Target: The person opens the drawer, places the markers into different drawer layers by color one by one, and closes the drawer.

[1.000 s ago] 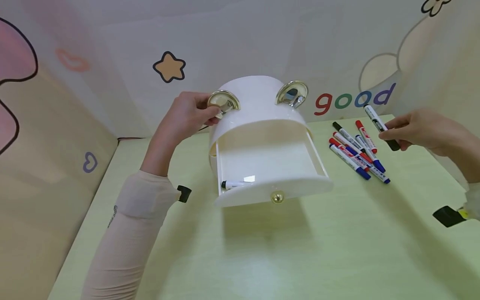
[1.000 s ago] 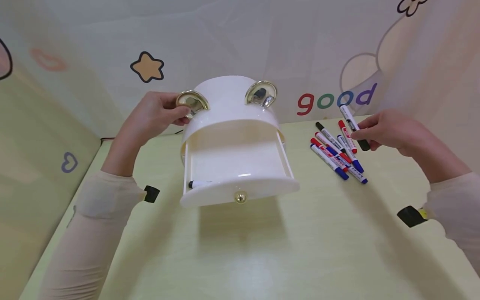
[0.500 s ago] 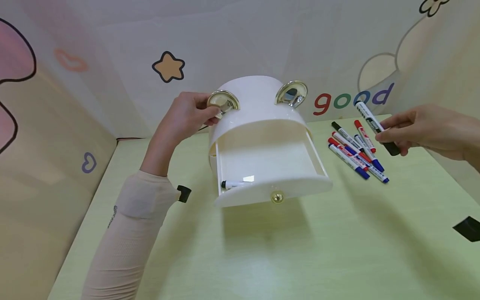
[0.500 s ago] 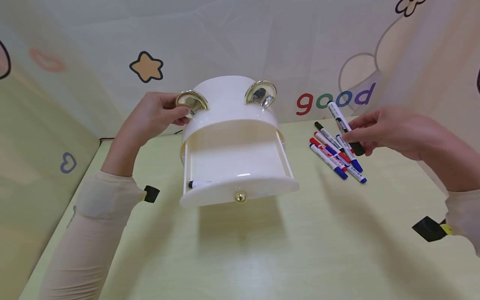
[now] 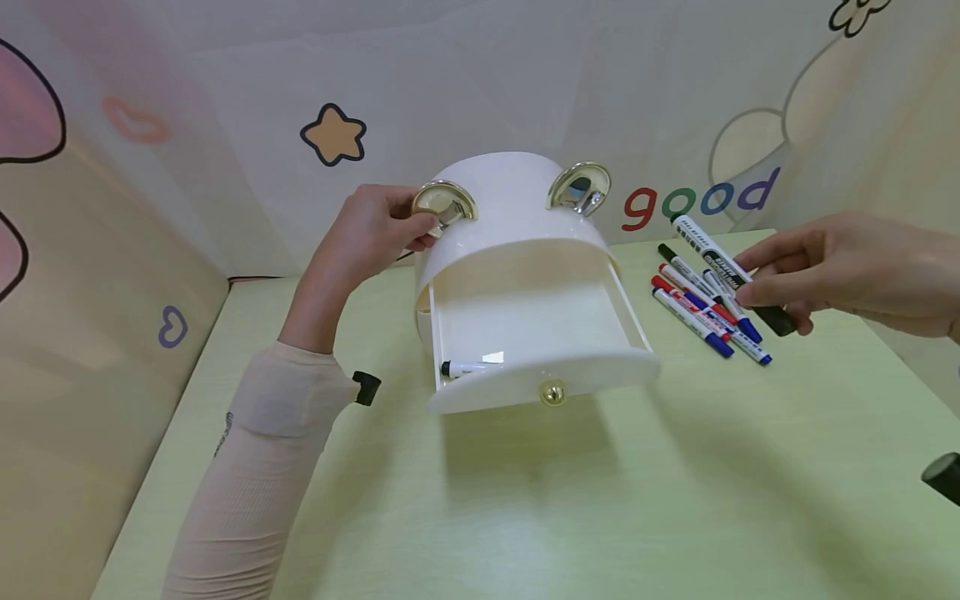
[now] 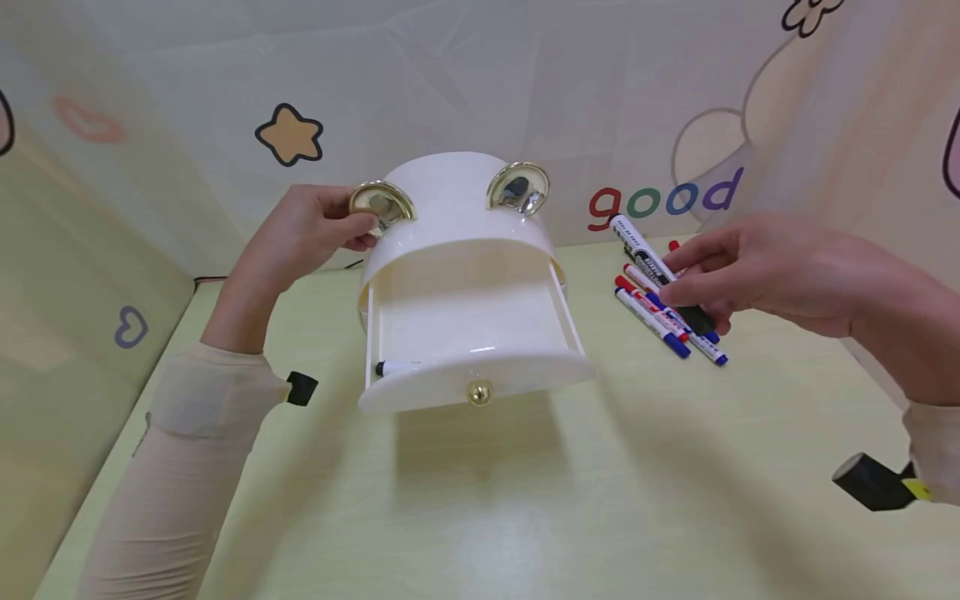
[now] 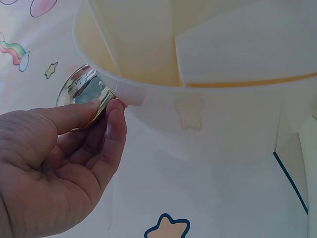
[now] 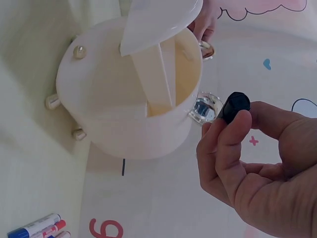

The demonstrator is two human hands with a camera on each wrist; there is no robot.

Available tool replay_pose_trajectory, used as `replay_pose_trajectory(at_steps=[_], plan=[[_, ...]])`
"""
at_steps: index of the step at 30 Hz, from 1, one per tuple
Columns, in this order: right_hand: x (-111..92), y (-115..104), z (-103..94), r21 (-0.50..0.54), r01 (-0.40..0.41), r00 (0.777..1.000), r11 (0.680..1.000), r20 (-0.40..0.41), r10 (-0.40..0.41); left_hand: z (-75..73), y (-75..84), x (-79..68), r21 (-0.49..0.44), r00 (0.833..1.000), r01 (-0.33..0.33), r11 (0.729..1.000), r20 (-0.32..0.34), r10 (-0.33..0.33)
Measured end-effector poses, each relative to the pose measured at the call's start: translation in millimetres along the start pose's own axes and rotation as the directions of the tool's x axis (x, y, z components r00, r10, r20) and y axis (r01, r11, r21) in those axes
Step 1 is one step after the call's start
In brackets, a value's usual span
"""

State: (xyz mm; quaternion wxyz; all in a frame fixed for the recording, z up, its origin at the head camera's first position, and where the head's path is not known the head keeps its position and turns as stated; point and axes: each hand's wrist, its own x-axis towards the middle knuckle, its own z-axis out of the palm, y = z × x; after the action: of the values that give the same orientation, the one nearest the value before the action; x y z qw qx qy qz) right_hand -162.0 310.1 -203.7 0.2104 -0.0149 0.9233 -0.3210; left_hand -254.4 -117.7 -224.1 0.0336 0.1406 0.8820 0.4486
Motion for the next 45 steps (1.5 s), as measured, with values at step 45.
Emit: replay_pose_trajectory(at_steps=[45], plan=[[-7.1, -49.8, 33.2, 0.135, 0.157, 0.968, 0.978, 0.176, -0.179, 1.6, -1.3, 0.3, 0.007, 1.000, -0.015, 1.000, -0.025, 0.015]])
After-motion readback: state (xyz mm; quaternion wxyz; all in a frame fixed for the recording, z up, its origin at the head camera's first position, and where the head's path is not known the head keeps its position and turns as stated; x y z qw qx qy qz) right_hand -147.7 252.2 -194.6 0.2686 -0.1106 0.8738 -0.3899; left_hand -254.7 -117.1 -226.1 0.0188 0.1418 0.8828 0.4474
